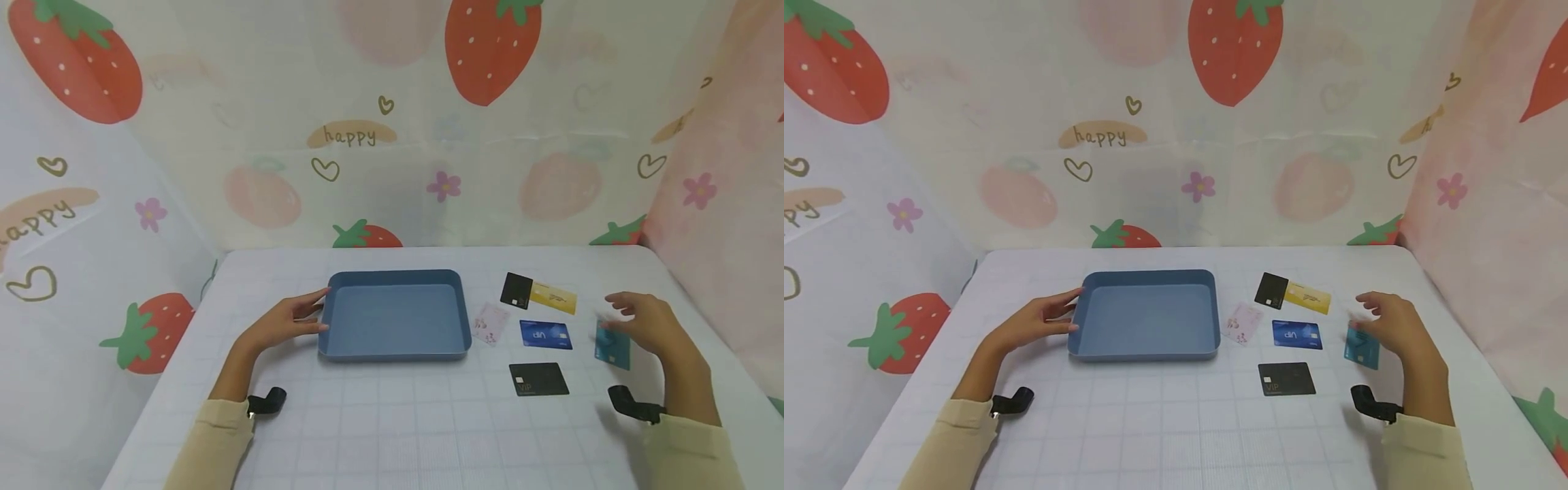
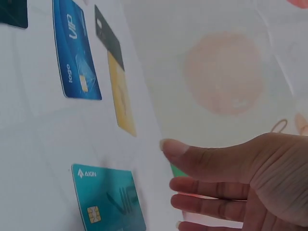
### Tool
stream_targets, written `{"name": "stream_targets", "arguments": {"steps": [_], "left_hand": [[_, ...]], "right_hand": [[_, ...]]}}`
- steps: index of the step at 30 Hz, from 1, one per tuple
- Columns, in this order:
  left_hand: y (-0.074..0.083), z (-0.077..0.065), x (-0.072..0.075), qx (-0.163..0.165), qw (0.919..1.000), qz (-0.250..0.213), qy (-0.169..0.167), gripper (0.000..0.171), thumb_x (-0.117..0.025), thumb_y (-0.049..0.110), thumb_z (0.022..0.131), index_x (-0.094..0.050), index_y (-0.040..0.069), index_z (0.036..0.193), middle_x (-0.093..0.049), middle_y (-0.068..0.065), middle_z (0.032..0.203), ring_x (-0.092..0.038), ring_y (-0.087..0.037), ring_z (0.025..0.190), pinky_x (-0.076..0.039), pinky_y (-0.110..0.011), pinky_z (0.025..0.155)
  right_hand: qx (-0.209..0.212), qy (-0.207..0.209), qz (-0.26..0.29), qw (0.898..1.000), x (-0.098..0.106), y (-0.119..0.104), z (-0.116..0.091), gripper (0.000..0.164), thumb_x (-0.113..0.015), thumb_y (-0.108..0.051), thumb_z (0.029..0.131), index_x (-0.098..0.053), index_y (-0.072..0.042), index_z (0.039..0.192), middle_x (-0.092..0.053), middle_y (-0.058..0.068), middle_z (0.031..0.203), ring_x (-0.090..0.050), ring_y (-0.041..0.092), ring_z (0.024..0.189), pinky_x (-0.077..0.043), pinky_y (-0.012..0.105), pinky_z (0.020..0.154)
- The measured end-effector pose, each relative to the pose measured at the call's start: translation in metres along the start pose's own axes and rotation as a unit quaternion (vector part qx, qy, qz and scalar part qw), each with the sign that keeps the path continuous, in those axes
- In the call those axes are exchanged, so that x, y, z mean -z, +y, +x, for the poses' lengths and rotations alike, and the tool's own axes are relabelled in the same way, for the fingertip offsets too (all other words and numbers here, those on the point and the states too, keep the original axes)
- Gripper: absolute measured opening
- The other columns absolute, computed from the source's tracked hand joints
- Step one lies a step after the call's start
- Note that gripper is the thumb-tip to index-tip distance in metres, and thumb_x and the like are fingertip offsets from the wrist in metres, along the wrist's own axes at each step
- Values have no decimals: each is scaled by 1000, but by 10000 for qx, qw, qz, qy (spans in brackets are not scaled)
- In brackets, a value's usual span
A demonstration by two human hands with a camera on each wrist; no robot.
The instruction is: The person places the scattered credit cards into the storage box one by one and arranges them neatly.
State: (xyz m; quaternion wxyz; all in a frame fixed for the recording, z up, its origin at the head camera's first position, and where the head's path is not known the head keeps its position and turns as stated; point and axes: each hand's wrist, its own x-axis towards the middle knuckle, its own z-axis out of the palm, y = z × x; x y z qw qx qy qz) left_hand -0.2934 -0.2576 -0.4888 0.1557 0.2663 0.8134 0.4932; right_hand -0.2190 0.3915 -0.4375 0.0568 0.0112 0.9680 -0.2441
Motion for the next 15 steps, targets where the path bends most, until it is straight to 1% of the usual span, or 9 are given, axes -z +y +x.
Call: {"name": "stream_targets", "arguments": {"steps": [5, 10, 15], "left_hand": [[-5, 0, -1, -97, 9996, -261, -78, 85, -79, 14, 90, -30, 3, 159, -28, -13, 165, -32, -35, 148, -37, -45, 114], [-7, -1, -3, -135, 9993, -332, -57, 85, -79, 13, 90, -29, 3, 159, -27, -13, 165, -32, -34, 149, -38, -41, 114], [-12, -2, -1, -33, 9987, -499, -12, 85, -78, 14, 91, -28, 7, 160, -26, -10, 166, -32, -31, 149, -38, -28, 113]], "right_hand": [[-57, -408, -65, 9991, -3, 10, 1, 71, -83, -23, 84, -48, 11, 135, -51, 41, 128, -50, 57, 116, -49, 69, 87], [-245, -843, -182, 9960, -6, 13, 2, 88, -89, -33, 77, -43, 10, 139, -44, 42, 130, -45, 59, 117, -49, 70, 88], [-358, -999, -273, 9940, -11, 11, 5, 102, -92, -42, 70, -41, 10, 141, -39, 43, 132, -41, 60, 120, -45, 73, 93]]}}
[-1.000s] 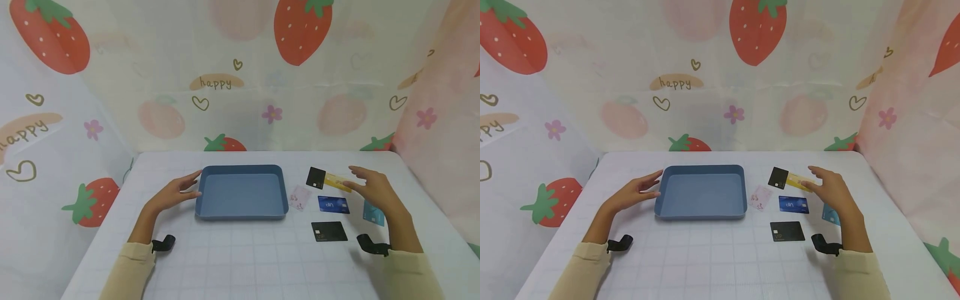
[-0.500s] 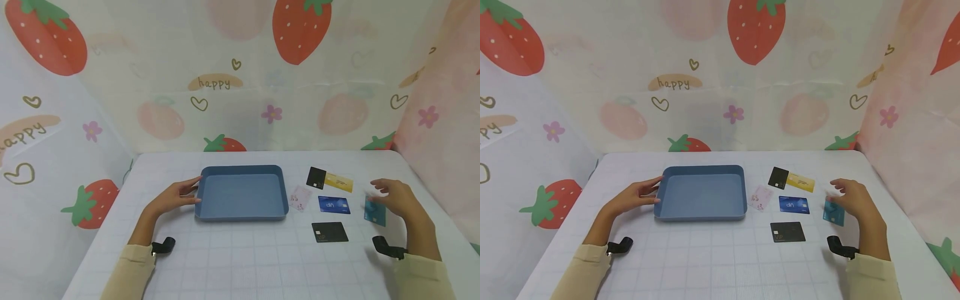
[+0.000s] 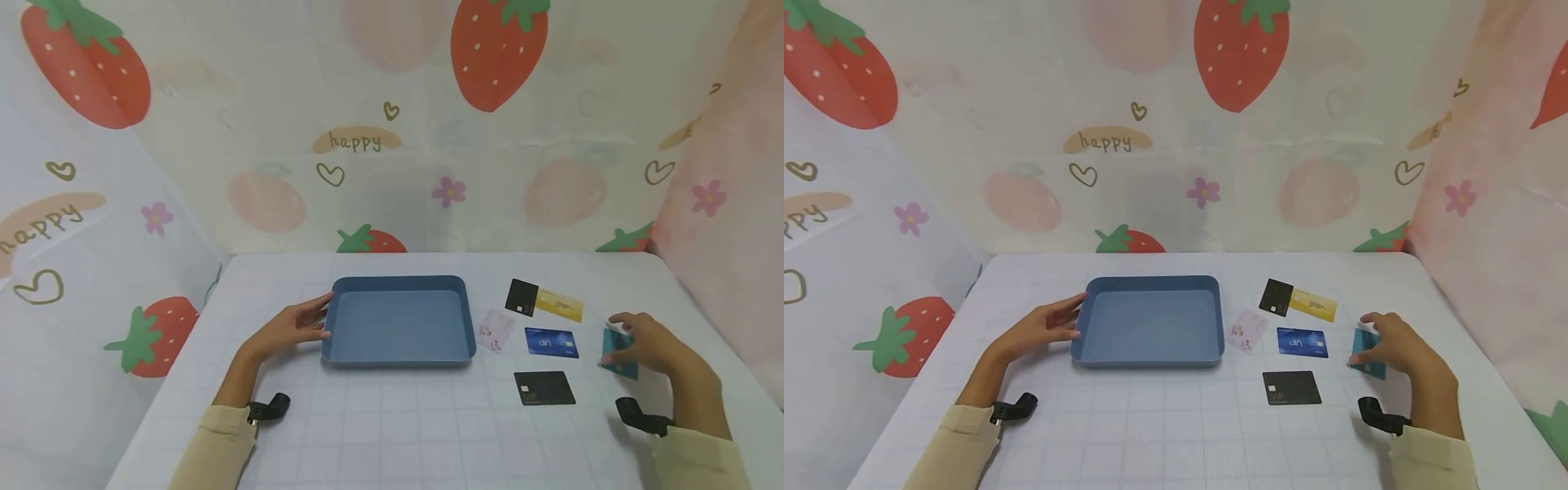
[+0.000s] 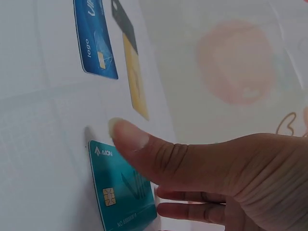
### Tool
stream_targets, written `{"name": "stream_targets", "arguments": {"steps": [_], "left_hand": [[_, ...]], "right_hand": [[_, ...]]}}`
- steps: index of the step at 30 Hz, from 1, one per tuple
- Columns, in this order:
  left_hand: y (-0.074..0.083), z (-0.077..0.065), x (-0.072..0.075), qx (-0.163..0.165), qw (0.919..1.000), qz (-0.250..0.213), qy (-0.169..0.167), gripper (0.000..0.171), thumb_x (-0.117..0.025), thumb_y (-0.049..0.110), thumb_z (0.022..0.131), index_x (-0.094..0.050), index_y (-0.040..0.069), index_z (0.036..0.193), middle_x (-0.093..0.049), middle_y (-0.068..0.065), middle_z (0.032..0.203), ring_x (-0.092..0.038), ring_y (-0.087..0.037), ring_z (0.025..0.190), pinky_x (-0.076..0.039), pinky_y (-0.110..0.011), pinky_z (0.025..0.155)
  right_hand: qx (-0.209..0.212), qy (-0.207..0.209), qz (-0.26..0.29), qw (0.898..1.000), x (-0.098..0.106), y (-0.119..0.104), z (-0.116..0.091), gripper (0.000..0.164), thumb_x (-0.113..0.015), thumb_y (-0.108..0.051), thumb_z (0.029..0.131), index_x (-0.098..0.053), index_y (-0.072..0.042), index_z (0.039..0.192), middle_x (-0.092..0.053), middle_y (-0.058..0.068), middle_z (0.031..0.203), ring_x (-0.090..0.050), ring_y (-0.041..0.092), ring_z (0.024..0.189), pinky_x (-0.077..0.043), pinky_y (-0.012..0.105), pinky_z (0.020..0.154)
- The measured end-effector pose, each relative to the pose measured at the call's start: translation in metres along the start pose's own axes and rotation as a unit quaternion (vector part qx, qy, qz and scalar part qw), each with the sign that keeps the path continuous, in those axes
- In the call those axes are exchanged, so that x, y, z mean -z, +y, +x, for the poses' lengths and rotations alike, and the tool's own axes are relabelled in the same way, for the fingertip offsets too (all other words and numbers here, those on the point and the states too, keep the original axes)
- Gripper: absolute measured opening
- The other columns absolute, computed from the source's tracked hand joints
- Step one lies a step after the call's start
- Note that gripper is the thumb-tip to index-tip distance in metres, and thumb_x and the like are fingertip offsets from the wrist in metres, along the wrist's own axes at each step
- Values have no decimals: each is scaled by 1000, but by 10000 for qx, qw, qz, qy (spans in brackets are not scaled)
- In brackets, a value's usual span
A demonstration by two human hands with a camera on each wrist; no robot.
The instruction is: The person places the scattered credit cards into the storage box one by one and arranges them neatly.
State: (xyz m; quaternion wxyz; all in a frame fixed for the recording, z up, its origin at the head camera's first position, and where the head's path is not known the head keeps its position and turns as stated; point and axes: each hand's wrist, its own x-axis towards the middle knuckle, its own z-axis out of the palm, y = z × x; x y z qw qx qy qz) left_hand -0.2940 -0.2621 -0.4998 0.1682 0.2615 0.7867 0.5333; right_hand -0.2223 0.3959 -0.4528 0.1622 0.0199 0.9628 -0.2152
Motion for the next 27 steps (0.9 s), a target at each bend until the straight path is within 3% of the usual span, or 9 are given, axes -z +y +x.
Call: {"name": "stream_targets", "arguments": {"steps": [5, 16, 27], "left_hand": [[-7, 0, 0, 20, 9998, -217, -39, 86, -77, 14, 92, -25, 7, 161, -22, -12, 167, -28, -35, 149, -37, -20, 111], [-9, 5, -2, -88, 9990, -426, -104, 86, -74, 10, 94, -22, 10, 162, -18, -12, 168, -24, -36, 151, -35, -23, 114], [-13, 0, -4, -63, 9982, -600, -37, 85, -73, 9, 94, -23, 12, 163, -18, -10, 168, -23, -33, 152, -36, -18, 112]], "right_hand": [[28, 41, -80, 10000, -7, 3, 2, 100, -94, -40, 67, -44, 7, 140, -35, 41, 132, -42, 56, 114, -43, 75, 94], [4, 158, -361, 9992, -8, 7, 2, 92, -95, -39, 66, -48, 7, 131, -48, 38, 117, -45, 52, 104, -50, 71, 84], [-230, 45, -212, 9995, -3, 2, 3, 102, -96, -40, 64, -42, 13, 131, -47, 39, 119, -47, 50, 103, -49, 71, 87]]}}
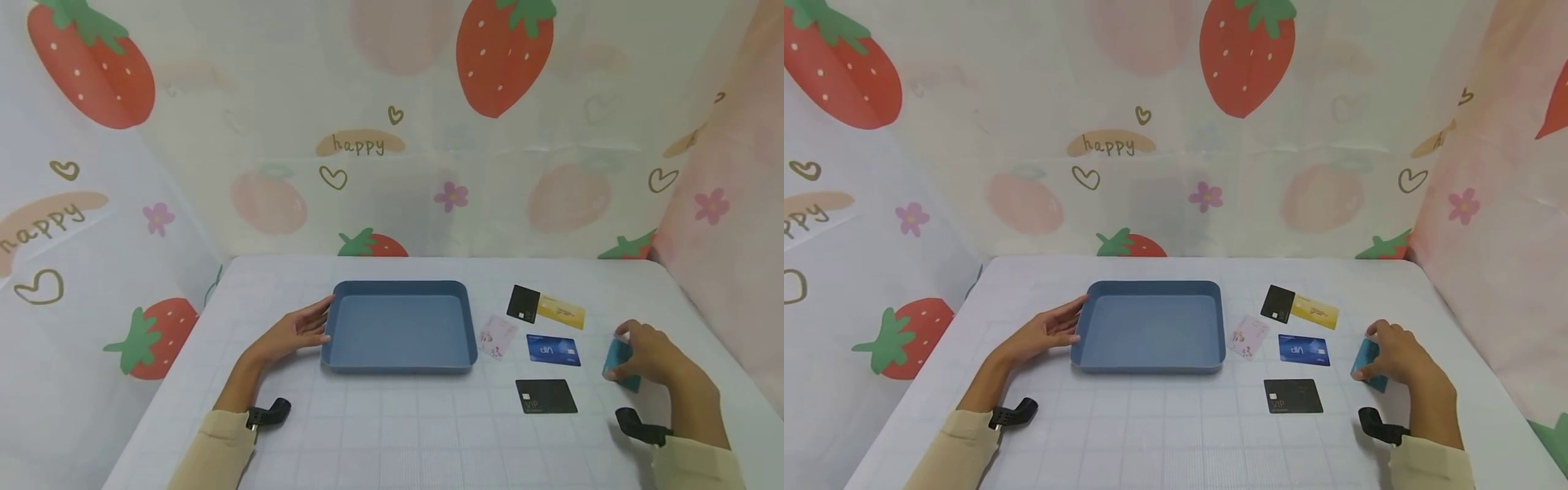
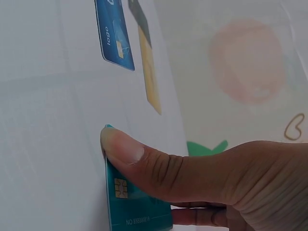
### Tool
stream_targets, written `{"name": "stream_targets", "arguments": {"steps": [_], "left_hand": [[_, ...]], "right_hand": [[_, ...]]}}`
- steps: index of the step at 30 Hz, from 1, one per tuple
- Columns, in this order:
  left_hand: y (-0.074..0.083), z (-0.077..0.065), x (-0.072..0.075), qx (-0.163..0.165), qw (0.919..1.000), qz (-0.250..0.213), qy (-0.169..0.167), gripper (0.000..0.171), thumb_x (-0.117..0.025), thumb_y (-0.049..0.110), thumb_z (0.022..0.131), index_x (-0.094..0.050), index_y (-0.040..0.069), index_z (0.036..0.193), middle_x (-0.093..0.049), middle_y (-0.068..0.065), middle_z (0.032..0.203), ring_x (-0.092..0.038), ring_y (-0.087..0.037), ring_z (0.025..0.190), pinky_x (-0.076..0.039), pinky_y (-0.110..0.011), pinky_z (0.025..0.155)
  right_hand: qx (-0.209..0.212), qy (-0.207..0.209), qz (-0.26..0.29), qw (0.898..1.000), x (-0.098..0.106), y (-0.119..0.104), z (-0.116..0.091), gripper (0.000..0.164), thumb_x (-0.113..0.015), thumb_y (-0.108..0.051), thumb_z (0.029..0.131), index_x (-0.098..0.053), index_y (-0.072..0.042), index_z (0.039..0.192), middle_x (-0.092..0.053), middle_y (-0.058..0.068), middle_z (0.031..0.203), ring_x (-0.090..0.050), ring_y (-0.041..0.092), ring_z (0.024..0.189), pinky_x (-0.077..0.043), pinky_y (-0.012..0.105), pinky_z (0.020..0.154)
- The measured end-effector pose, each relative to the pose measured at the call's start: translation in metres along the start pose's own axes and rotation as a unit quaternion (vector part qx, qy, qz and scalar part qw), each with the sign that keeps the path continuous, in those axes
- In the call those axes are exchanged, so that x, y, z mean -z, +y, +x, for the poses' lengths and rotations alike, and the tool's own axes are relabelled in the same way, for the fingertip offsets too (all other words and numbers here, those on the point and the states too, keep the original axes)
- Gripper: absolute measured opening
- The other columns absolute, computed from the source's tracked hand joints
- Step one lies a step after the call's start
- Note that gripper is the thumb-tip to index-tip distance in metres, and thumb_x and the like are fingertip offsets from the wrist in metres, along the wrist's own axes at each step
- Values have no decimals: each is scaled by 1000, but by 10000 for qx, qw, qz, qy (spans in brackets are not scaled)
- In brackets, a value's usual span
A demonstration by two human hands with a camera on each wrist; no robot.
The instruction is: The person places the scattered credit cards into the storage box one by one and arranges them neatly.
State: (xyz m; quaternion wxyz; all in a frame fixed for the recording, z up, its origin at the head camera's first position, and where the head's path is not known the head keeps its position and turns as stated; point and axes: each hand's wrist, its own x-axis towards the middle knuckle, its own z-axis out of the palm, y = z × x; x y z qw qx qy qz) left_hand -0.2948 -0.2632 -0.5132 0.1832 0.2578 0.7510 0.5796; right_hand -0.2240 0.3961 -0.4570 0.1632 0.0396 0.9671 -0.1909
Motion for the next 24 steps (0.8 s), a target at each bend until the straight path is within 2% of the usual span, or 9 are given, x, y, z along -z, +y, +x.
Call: {"name": "stream_targets", "arguments": {"steps": [3, 9, 13, 17, 24], "left_hand": [[-1, -1, -1, -18, 10000, -73, -13, 85, -73, 8, 94, -22, 11, 163, -17, -11, 168, -22, -33, 152, -37, -18, 111], [1, -1, -2, -102, 9999, -131, 7, 81, -70, 6, 96, -22, 7, 162, -17, -14, 168, -22, -36, 152, -37, -18, 111], [1, -1, -2, -103, 9998, -139, 23, 80, -69, 6, 97, -23, 7, 162, -18, -14, 168, -23, -36, 152, -37, -18, 111], [0, -1, -1, -123, 9998, -148, -9, 80, -69, 6, 97, -23, 8, 162, -17, -14, 168, -22, -36, 151, -37, -19, 111], [-5, -1, -1, -227, 9996, -174, 37, 79, -68, 3, 97, -24, 8, 162, -18, -16, 168, -23, -38, 151, -39, -20, 111]], "right_hand": [[8, -20, 3, 10000, 0, 1, -1, 98, -95, -39, 66, -44, 14, 129, -48, 38, 115, -49, 49, 100, -49, 69, 88], [-3, 64, 51, 10000, 4, 11, -2, 73, -91, -34, 74, -55, 11, 118, -58, 33, 106, -55, 44, 94, -51, 65, 82], [-45, 157, 110, 9998, 9, 13, -5, 65, -90, -33, 75, -59, 10, 113, -60, 33, 105, -57, 46, 94, -50, 63, 79], [67, 258, 98, 9996, 12, 13, -7, 57, -89, -28, 78, -60, 9, 110, -61, 33, 104, -58, 45, 93, -50, 62, 78], [409, 424, 187, 9981, 21, 14, -15, 33, -79, -11, 85, -61, 9, 105, -65, 28, 96, -61, 39, 86, -52, 56, 72]]}}
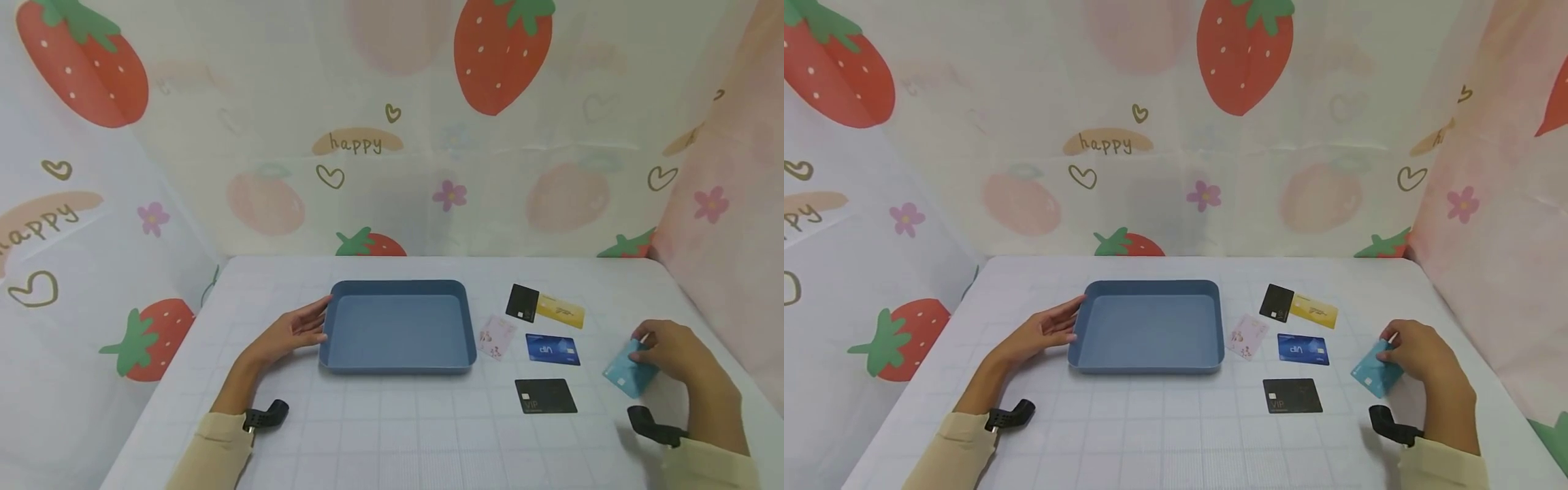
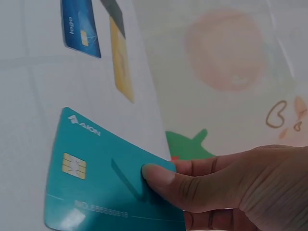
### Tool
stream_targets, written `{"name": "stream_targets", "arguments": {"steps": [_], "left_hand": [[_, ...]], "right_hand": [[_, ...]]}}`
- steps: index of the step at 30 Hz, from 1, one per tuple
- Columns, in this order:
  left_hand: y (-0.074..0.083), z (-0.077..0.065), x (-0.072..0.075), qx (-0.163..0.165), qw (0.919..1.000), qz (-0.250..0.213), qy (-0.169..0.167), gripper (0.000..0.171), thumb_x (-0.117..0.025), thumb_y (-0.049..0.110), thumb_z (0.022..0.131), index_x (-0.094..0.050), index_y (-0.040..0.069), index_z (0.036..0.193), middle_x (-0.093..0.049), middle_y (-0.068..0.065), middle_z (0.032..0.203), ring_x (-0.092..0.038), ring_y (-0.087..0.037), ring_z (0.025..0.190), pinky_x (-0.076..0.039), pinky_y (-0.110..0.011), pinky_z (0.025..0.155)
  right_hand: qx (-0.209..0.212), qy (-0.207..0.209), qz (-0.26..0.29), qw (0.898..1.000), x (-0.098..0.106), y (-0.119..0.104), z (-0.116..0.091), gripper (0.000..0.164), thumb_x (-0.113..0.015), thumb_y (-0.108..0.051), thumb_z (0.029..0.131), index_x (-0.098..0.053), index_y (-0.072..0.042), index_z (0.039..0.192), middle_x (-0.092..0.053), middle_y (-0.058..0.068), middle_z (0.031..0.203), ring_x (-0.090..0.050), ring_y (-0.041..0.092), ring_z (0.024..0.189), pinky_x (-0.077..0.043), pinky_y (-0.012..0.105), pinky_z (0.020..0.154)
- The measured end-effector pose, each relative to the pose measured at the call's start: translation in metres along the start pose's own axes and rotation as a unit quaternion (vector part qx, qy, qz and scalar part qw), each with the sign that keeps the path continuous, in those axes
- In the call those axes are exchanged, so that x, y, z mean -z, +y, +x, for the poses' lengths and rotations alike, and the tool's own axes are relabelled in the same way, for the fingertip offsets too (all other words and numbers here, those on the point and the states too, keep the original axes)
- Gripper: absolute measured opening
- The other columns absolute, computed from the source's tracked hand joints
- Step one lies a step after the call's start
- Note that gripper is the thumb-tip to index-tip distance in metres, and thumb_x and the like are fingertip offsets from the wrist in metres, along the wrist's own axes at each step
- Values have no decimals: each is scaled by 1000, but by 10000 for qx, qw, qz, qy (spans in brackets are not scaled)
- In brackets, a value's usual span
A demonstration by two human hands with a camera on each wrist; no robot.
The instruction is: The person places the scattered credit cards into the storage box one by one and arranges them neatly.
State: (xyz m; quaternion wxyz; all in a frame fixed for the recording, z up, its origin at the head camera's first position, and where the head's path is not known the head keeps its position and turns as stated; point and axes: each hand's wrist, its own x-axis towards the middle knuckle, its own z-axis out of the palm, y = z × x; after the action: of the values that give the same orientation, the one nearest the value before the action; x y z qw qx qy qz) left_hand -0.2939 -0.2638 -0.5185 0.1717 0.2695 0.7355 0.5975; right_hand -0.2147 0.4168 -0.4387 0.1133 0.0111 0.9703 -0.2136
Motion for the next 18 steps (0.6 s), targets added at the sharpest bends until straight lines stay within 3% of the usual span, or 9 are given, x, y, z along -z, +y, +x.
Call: {"name": "stream_targets", "arguments": {"steps": [9, 18], "left_hand": [[-3, -7, -6, 127, 9997, -199, 62, 80, -70, 4, 95, -25, 6, 161, -21, -14, 167, -27, -34, 150, -40, -22, 111], [2, -1, -2, 62, 9999, -125, 75, 79, -70, 4, 96, -25, 6, 161, -22, -12, 167, -27, -32, 151, -39, -21, 111]], "right_hand": [[332, 162, -65, 9993, 3, -7, -7, 20, -74, -1, 86, -63, 8, 100, -67, 18, 87, -62, 33, 81, -55, 50, 66], [221, 242, -150, 9994, 15, -31, -14, 22, -71, -1, 89, -65, 10, 107, -68, 25, 92, -64, 38, 84, -55, 61, 73]]}}
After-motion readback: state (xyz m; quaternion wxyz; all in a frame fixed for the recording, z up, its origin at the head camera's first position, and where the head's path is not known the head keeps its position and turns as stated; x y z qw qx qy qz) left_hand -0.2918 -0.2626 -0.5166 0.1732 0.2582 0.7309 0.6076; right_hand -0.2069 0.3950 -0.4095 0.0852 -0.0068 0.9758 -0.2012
